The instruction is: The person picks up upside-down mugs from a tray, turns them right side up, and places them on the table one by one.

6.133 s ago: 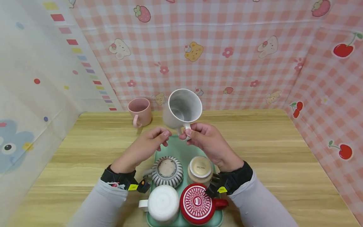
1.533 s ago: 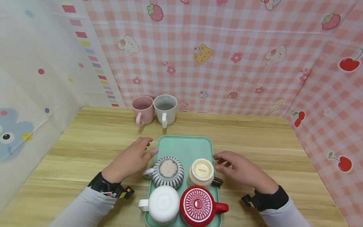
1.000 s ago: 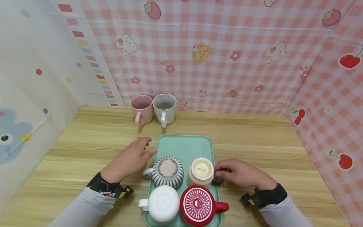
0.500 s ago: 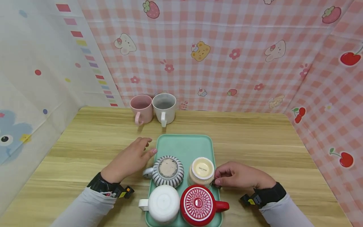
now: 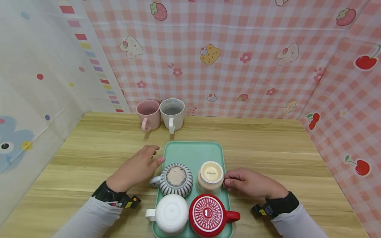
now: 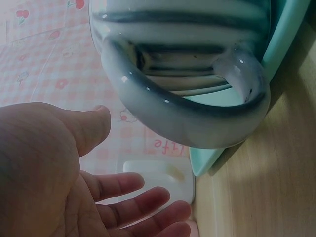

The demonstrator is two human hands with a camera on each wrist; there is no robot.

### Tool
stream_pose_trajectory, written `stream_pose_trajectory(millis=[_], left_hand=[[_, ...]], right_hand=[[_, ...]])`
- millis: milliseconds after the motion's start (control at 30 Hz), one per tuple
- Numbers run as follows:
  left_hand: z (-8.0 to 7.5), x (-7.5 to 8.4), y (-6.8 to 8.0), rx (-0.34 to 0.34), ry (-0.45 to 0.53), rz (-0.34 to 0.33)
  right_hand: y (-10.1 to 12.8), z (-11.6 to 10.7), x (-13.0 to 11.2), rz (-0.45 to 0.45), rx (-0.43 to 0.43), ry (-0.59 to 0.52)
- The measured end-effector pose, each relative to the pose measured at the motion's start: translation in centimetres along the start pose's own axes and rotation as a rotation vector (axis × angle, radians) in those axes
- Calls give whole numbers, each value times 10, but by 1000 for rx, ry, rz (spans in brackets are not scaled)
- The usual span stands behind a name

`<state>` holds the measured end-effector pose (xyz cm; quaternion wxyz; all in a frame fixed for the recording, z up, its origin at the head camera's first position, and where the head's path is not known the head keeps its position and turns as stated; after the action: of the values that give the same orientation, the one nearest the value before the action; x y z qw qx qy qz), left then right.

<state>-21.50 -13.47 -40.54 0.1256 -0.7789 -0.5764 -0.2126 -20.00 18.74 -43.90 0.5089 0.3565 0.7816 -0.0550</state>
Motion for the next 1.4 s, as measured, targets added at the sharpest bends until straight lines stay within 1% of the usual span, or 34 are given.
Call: stream_pose_trajectory(millis=[167, 333, 467, 567, 700, 800, 900, 1067, 1300, 1400], left_hand=[[0, 0, -1, 12, -8, 11], [1, 1, -1, 11, -8, 13], [1, 1, -1, 10, -12, 13], [1, 1, -2, 12, -14, 15], [2, 1, -2, 13, -12, 19], [2, 1, -3, 13, -13, 20], [2, 1, -3, 13, -12, 19], [0, 2, -3, 12, -8, 21], [0, 2, 0, 8, 1, 23], [1, 1, 1, 4, 0, 23]], right_hand=[[-2, -5, -2, 20, 96, 76], [-1, -11, -7, 26, 221, 210], [0, -15, -10, 27, 308, 291], [0, -16, -11, -2, 357, 343], [0, -18, -15, -85, 440, 434], [1, -19, -16, -134, 495, 483], [1, -20, -17, -154, 526, 502], [2, -22, -19, -150, 535, 495], [2, -28, -25, -136, 562, 400], [2, -32, -30, -139, 570, 319]])
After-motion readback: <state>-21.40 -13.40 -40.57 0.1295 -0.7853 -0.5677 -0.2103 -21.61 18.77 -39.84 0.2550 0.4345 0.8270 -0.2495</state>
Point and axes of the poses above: each hand's wrist, its own y-axis away from the middle knuckle, its own z-axis out of the palm, x = y × z, the point moved 7 cm from there along -y, towards the middle knuckle, and after that the axes turned 5 degrees about z, right-handed, at the moved point
